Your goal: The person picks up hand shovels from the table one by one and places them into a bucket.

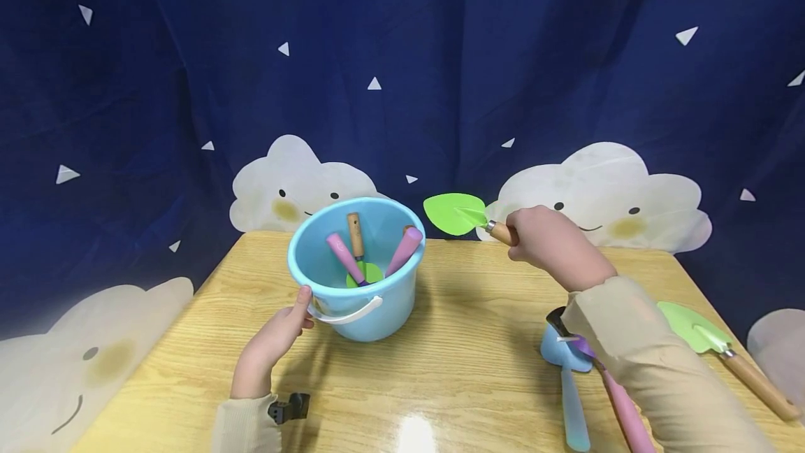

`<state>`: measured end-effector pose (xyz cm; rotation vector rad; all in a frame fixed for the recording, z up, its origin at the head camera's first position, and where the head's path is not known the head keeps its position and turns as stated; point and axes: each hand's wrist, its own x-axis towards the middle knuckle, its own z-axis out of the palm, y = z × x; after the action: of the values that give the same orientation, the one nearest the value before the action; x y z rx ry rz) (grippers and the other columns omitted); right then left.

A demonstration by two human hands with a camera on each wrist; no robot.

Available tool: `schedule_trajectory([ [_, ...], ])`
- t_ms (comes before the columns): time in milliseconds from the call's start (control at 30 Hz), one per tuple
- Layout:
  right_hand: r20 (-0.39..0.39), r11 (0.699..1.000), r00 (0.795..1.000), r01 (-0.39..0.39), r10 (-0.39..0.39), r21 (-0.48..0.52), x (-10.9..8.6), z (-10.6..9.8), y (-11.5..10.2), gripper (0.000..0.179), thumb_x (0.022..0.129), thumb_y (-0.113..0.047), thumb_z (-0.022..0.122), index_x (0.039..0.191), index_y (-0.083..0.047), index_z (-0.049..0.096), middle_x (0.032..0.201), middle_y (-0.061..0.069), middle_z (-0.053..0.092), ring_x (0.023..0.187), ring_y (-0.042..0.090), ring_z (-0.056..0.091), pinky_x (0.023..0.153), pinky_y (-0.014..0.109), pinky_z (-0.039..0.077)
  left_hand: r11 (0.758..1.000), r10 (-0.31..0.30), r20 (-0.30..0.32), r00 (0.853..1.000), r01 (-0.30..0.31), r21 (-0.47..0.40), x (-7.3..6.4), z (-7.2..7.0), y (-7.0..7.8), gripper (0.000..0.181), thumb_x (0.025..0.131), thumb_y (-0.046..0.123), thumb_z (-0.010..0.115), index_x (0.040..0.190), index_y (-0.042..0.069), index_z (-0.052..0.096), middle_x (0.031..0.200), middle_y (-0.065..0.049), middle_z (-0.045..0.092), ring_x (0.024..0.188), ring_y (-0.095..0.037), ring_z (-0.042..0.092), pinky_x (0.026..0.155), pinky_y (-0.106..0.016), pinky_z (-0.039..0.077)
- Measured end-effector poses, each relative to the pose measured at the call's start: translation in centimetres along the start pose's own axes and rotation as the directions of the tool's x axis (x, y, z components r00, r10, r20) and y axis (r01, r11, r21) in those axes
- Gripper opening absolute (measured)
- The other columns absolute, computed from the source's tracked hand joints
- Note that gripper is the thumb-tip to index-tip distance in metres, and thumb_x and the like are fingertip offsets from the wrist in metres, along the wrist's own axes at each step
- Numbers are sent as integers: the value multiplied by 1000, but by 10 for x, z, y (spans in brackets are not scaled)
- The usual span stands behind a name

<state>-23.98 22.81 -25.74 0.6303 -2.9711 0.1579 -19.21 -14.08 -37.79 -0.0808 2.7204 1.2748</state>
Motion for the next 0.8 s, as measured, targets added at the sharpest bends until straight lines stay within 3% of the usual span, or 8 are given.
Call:
schedule_trajectory([
  [800, -34, 991, 992, 122, -124, -50, 26, -17, -57, 24, 61, 1, 63, 56, -13, 44, 52, -3, 39, 51, 16, 37, 49, 29, 31, 1000, -1, 1, 1000, 1, -11, 2, 1, -3, 86, 90, 62, 12, 124, -10, 46, 117, -28, 52, 110, -44, 46, 88, -57, 35],
])
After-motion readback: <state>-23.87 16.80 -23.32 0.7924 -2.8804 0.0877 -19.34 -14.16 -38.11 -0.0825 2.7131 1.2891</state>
